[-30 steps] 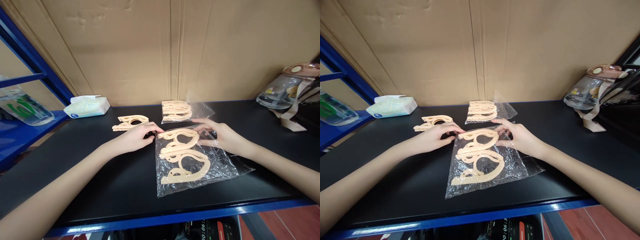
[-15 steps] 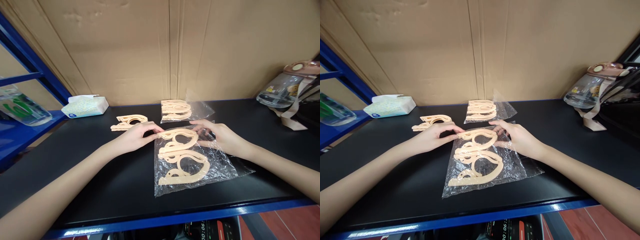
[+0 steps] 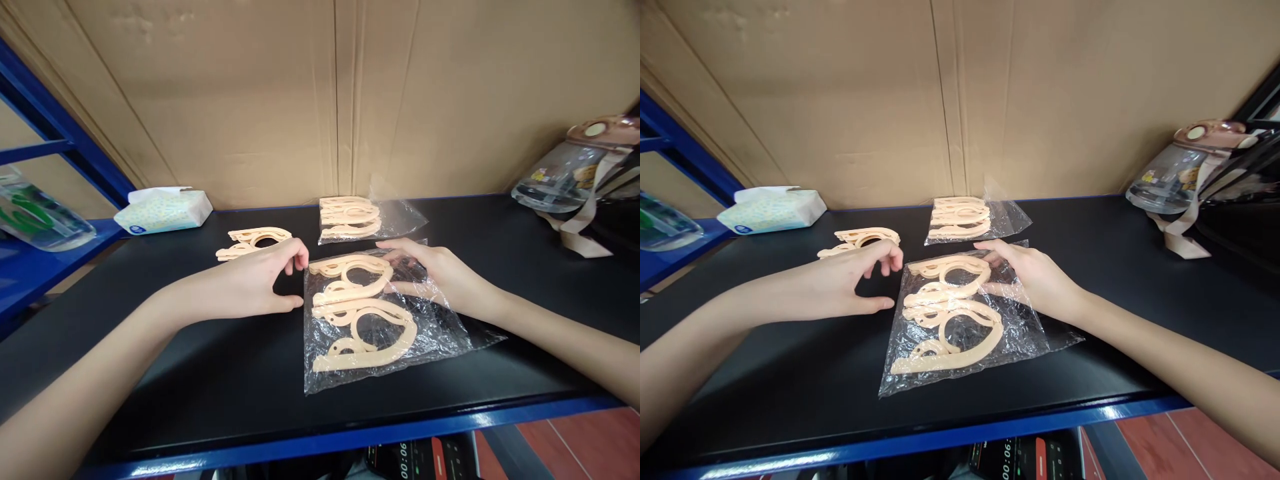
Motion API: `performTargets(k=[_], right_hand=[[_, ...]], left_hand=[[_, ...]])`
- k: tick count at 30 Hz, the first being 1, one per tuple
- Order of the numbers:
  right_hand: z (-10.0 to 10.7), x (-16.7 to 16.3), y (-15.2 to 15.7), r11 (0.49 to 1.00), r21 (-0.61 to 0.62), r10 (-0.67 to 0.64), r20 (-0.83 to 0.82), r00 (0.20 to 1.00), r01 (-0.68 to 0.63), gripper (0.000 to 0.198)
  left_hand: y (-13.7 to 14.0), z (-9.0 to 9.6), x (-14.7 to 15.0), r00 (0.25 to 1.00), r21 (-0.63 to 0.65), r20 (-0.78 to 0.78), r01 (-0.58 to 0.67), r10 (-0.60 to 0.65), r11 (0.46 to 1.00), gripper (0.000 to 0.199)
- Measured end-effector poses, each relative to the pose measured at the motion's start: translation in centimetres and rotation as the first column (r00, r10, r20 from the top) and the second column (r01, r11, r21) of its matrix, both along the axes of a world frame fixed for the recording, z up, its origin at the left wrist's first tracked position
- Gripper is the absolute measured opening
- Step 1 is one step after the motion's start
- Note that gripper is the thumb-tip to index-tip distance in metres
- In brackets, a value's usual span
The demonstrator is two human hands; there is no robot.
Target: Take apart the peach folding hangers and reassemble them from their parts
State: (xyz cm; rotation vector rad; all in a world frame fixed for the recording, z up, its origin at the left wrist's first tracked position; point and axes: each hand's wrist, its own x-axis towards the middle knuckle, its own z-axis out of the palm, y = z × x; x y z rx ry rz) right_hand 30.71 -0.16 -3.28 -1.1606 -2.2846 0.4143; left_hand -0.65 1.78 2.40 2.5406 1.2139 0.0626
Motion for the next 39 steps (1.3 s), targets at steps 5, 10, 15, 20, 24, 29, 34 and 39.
performTargets(k=[5,10,15,20,24,29,34,39], right_hand=[[0.0,-0.2,-0.4,0.999,0.048,-0.026,0.052,0.998,0.023,0.056],[0.1,-0.2,-0.4,0.999,0.045,-0.009,0.040,0.999,0.007,0.057],[0.4,-0.2,-0.4,1.000,0.013,-0.013,0.026,1.000,0.012,0.057],[0.4,-0.3,-0.5,0.998,0.065,-0.016,0.067,0.998,0.011,0.055],[0.3,-0.2,-0.5,0.994,0.105,-0.004,0.115,0.993,-0.008,0.053],[0.2,-0.1,-0.4,0.992,0.122,0.003,0.146,0.989,-0.021,0.050],[0.1,0.0,-0.2,0.996,0.085,0.013,0.127,0.992,-0.024,0.050],[0.3,0.1,-0.3,0.998,0.051,0.017,0.102,0.995,-0.022,0.049]], left_hand=[[-0.8,0.5,0.6,0.995,-0.077,-0.100,-0.001,-0.007,0.997,0.034],[-1.1,0.6,1.2,0.997,-0.127,-0.076,0.015,-0.025,0.992,0.020],[-1.1,0.7,1.6,0.999,-0.175,-0.007,0.051,-0.054,0.983,0.030],[-1.0,0.7,1.8,1.000,-0.188,0.002,0.024,-0.024,0.982,0.034],[-0.8,0.5,1.6,0.999,-0.210,0.018,0.037,-0.034,0.977,0.032],[-0.8,0.4,1.3,0.998,-0.218,0.038,0.062,-0.056,0.974,0.032],[-0.3,0.7,0.8,0.999,-0.084,0.034,0.029,-0.027,0.996,0.031],[1.7,0.7,-0.9,0.998,0.339,0.013,-0.067,0.066,0.939,0.033]])
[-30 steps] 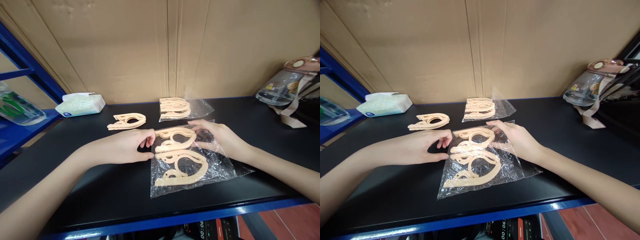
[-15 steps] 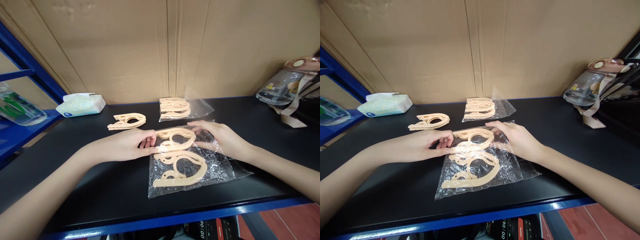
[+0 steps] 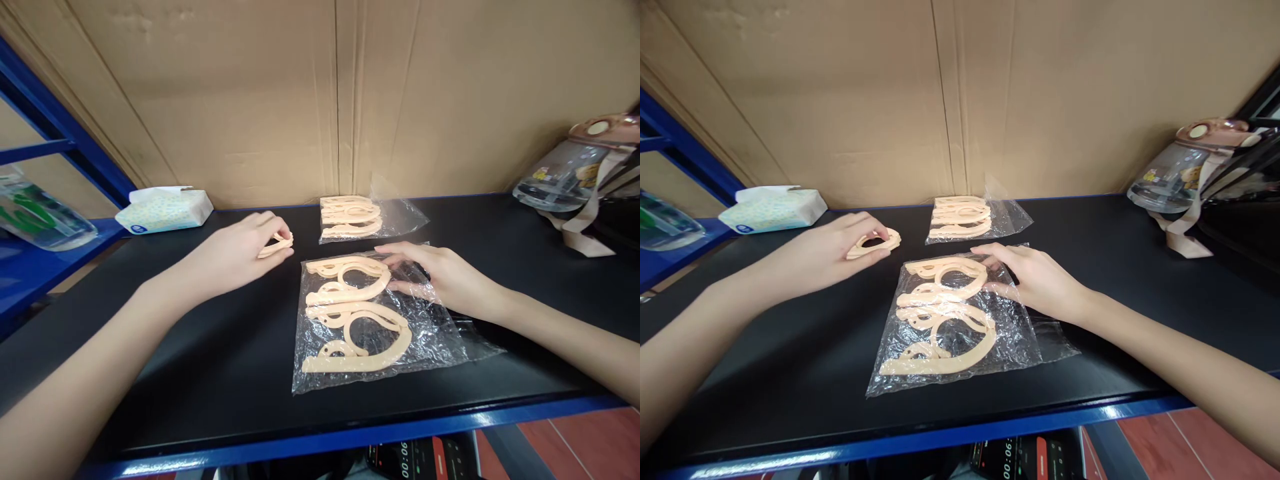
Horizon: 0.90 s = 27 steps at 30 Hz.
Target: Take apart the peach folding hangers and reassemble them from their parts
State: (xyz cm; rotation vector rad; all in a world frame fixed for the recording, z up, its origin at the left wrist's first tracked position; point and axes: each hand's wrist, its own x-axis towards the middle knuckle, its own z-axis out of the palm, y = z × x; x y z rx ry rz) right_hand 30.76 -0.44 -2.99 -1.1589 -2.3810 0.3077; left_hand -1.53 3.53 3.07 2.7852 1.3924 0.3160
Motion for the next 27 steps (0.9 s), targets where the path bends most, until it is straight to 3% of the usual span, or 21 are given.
performTargets(k=[3,6,9,20,23,27], right_hand=[[0.1,0.0,0.0,1.000,-0.021,0.007,-0.017,1.000,-0.008,0.050],[0.1,0.0,0.0,1.000,-0.029,-0.003,-0.009,1.000,0.003,0.052],[0.0,-0.2,0.0,1.000,-0.003,-0.020,0.002,1.000,0.020,0.054],[-0.2,-0.4,-0.4,0.995,0.092,-0.033,0.038,0.999,0.029,0.053],[-0.1,-0.3,-0.3,0.997,0.078,-0.028,0.040,0.999,0.025,0.054],[0.5,0.2,-0.1,0.999,-0.020,0.040,0.043,0.998,-0.039,0.059]], left_hand=[[1.5,-0.1,-1.7,0.996,0.018,-0.051,-0.076,0.076,0.997,0.053],[2.8,-0.2,-3.3,0.974,-0.097,-0.103,-0.211,0.201,0.973,0.085],[3.5,-0.2,-4.4,0.954,-0.190,-0.150,-0.287,0.261,0.939,0.099],[2.7,0.5,-4.9,0.955,-0.310,-0.147,-0.293,0.259,0.905,0.094],[2.8,0.7,-4.8,0.939,-0.326,-0.164,-0.340,0.302,0.882,0.093],[2.6,0.8,-4.6,0.949,-0.313,-0.138,-0.314,0.285,0.896,0.088]])
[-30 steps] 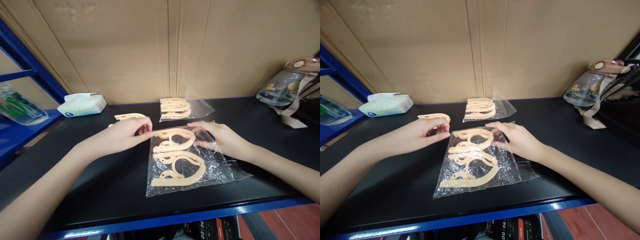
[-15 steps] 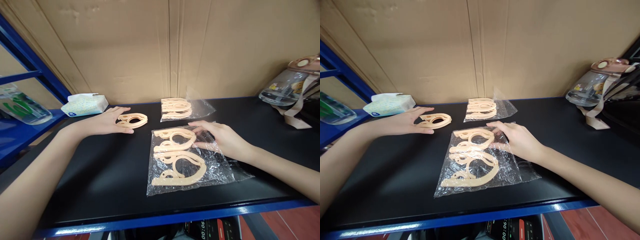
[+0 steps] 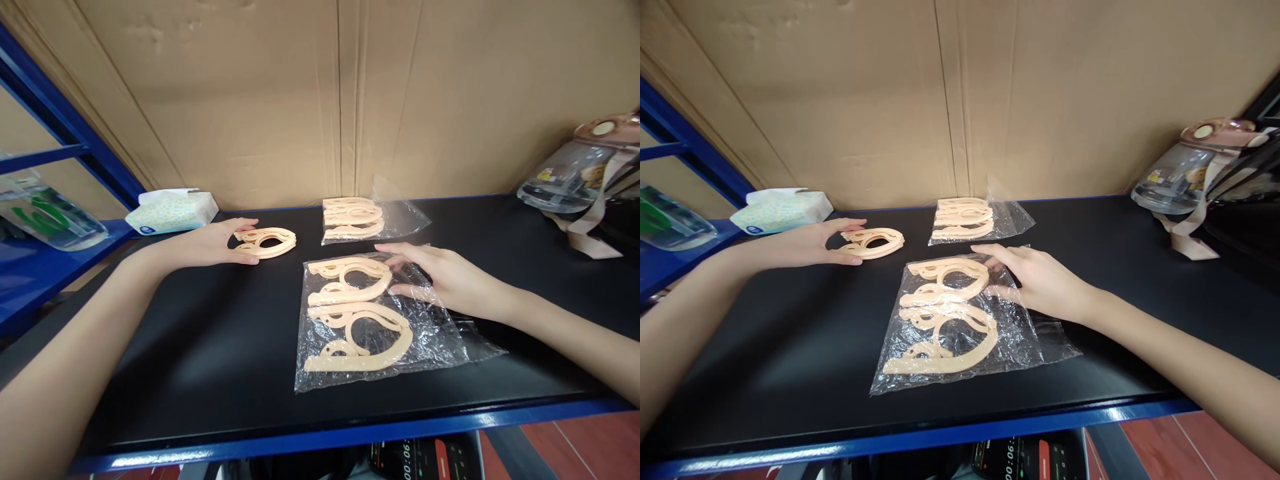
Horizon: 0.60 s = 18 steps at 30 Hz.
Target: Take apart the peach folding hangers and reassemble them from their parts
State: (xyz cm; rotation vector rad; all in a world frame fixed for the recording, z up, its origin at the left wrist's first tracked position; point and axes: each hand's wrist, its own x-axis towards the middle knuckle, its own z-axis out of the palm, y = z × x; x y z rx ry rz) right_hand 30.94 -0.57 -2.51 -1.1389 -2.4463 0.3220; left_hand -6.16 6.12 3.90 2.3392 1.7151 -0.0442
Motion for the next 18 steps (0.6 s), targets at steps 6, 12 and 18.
performTargets(k=[6,12,18], right_hand=[[1.0,0.7,0.0,0.987,-0.145,0.064,-0.014,0.998,-0.065,0.062],[1.3,0.9,-0.1,0.992,-0.122,0.045,0.013,0.999,-0.043,0.058],[2.2,1.4,-0.1,0.998,-0.027,-0.048,0.033,0.998,0.048,0.060]], left_hand=[[0.3,0.0,-0.2,1.000,0.023,0.011,0.008,-0.008,1.000,0.086],[0.3,-0.1,-0.3,1.000,0.095,-0.003,0.012,-0.012,0.995,0.082],[-0.6,0.2,0.6,0.996,0.179,0.053,0.067,-0.078,0.982,0.071]])
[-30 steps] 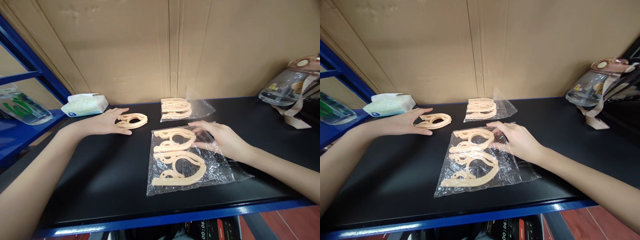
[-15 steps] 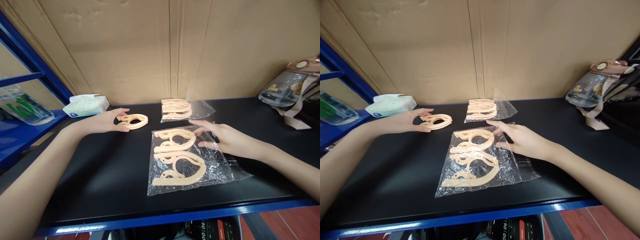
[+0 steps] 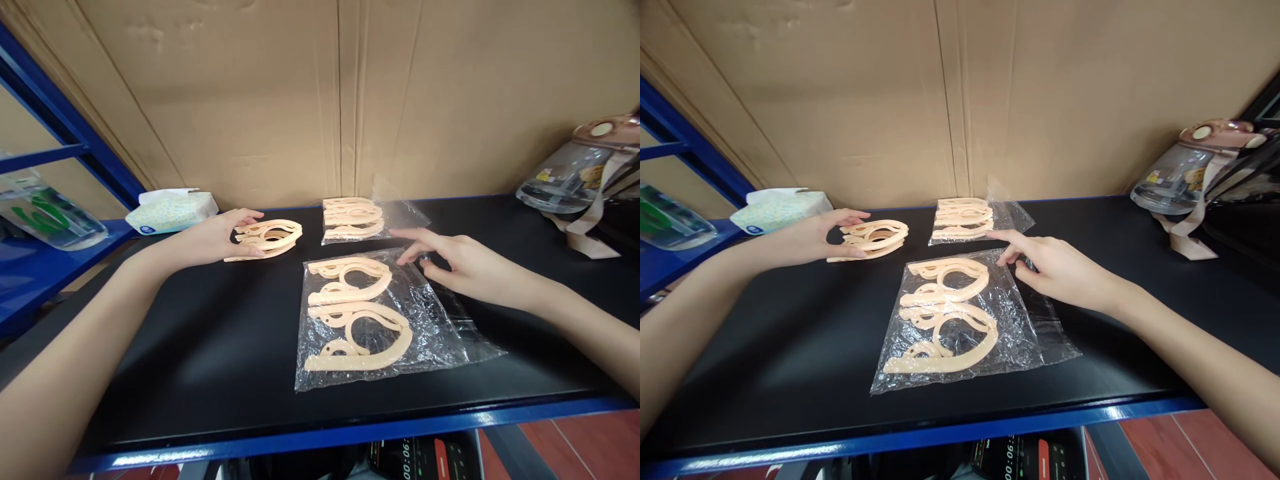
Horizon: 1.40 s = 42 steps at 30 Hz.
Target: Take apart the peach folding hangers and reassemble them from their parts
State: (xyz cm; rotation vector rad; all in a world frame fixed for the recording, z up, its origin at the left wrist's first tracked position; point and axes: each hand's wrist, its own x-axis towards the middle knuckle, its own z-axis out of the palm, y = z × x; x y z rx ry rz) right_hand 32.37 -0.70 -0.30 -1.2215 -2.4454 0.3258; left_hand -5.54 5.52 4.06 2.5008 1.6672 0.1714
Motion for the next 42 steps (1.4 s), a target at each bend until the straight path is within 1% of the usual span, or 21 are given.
performTargets(k=[3,6,8,11,13,16,19,21,25,27,31,33,37,42], right_hand=[[0.1,0.2,0.2,0.998,0.043,-0.039,-0.021,0.999,0.040,0.056],[0.0,0.4,0.4,0.996,0.055,-0.075,-0.033,0.997,0.077,0.051],[-0.1,0.4,0.5,0.993,0.065,-0.096,-0.061,0.993,0.100,0.048],[-0.1,0.2,0.3,0.983,0.140,-0.102,-0.132,0.986,0.121,0.038],[0.1,-0.1,0.0,0.974,0.192,-0.086,-0.168,0.982,0.118,0.030],[0.4,-0.8,-0.5,0.976,0.189,-0.065,-0.206,0.976,0.105,0.025],[0.5,-1.5,-0.9,0.985,0.150,-0.051,-0.241,0.969,0.089,0.027],[0.4,-1.9,-1.1,0.993,0.099,-0.038,-0.264,0.964,0.066,0.024],[0.6,-2.4,-1.4,0.997,-0.072,-0.034,-0.346,0.938,0.009,0.026],[0.8,-2.4,-1.5,0.987,-0.159,-0.047,-0.366,0.929,-0.013,0.029],[1.0,-2.3,-1.6,0.952,-0.302,-0.076,-0.389,0.918,-0.049,0.032],[1.0,-2.3,-1.6,0.935,-0.350,-0.090,-0.404,0.910,-0.063,0.031],[0.9,-2.3,-1.5,0.927,-0.369,-0.108,-0.423,0.900,-0.062,0.028],[0.8,-2.1,-1.3,0.926,-0.376,-0.134,-0.410,0.902,-0.033,0.032]], left_hand=[[0.3,-0.2,0.4,0.998,0.007,0.055,0.013,-0.014,1.000,0.079],[0.7,-0.7,0.8,0.993,0.027,0.107,0.042,-0.044,0.999,0.082],[0.7,-1.0,1.3,0.986,0.050,0.137,0.093,-0.099,0.994,0.078],[0.0,-1.7,2.6,0.966,0.079,0.148,0.201,-0.211,0.976,0.069],[-0.9,-2.1,3.8,0.948,0.110,0.133,0.275,-0.288,0.955,0.064],[-2.7,-2.5,5.7,0.927,0.175,0.125,0.330,-0.354,0.928,0.060],[-4.5,-2.8,7.5,0.902,0.252,0.138,0.366,-0.408,0.896,0.059],[-5.4,-3.0,8.3,0.882,0.334,0.114,0.399,-0.457,0.854,0.061],[-6.3,-3.6,9.3,0.853,0.480,-0.022,0.467,-0.522,0.742,0.062],[-6.5,-3.8,9.5,0.853,0.518,-0.073,0.476,-0.518,0.711,0.062],[-6.6,-4.0,9.6,0.857,0.543,-0.094,0.471,-0.507,0.695,0.062],[-6.6,-4.0,9.6,0.857,0.544,-0.084,0.466,-0.508,0.698,0.065],[-6.3,-4.1,9.4,0.858,0.521,-0.079,0.469,-0.507,0.713,0.070],[-5.8,-4.2,9.1,0.856,0.513,-0.075,0.472,-0.511,0.717,0.069]])
